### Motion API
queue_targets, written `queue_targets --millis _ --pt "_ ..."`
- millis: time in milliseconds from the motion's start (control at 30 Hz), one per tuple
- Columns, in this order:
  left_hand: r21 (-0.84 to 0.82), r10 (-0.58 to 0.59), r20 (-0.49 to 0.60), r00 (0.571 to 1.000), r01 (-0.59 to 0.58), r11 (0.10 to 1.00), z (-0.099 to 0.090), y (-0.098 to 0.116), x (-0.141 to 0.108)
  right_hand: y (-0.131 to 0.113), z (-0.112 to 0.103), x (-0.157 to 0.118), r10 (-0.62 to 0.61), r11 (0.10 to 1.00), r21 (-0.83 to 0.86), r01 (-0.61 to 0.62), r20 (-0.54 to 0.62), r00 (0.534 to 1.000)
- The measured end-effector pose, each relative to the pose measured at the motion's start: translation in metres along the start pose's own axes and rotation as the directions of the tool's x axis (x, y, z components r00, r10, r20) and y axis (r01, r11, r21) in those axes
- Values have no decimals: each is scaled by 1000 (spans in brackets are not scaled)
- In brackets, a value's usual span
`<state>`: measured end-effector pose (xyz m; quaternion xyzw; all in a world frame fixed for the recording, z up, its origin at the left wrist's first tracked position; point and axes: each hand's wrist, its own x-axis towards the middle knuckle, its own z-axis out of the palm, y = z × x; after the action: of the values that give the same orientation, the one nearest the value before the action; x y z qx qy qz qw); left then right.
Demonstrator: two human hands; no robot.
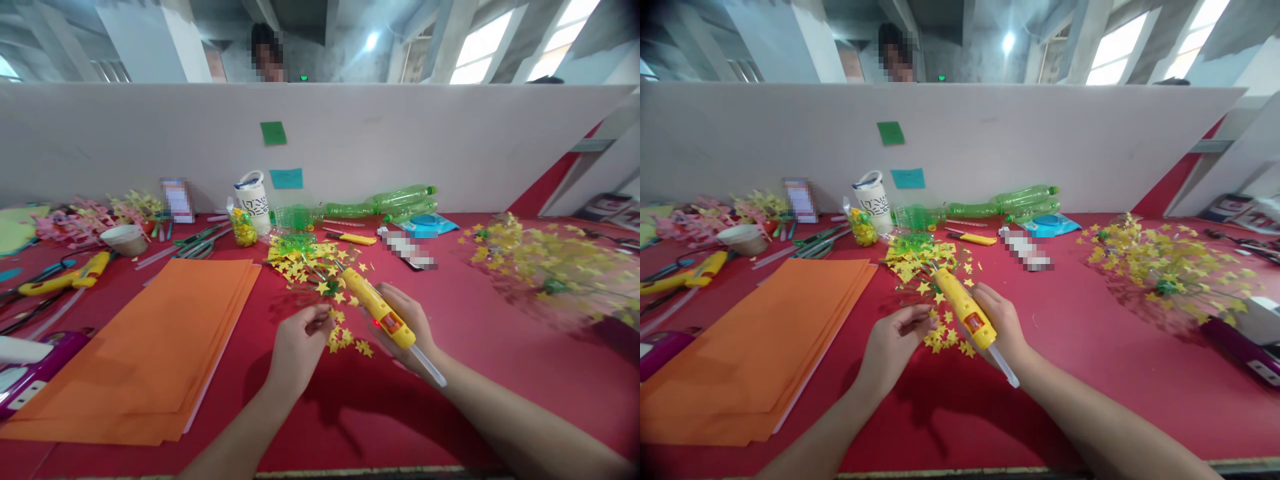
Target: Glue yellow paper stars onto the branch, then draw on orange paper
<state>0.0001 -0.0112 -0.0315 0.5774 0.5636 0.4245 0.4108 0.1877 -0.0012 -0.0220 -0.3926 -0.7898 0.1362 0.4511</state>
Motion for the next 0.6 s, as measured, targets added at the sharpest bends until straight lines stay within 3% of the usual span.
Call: queue_targets --millis 200,300,433,500,600 --pt "116 124 -28 992 -120 986 -6 -7 3 0 -4 3 14 1000 7 -14 -93 996" --pt "229 192 -68 979 -172 958 -12 -7 -1 1 -6 4 122 992 29 -119 -151 981" --pt "415 323 -160 933 -233 880 -35 7 -2 6 -9 9 329 941 156 -301 -199 923" --pt "392 341 -224 913 -236 889 -52 15 9 10 -11 12 406 903 239 -358 -200 892" --pt "183 299 -268 916 -257 949 -68 22 43 14 -14 15 479 864 281 -418 -204 854"
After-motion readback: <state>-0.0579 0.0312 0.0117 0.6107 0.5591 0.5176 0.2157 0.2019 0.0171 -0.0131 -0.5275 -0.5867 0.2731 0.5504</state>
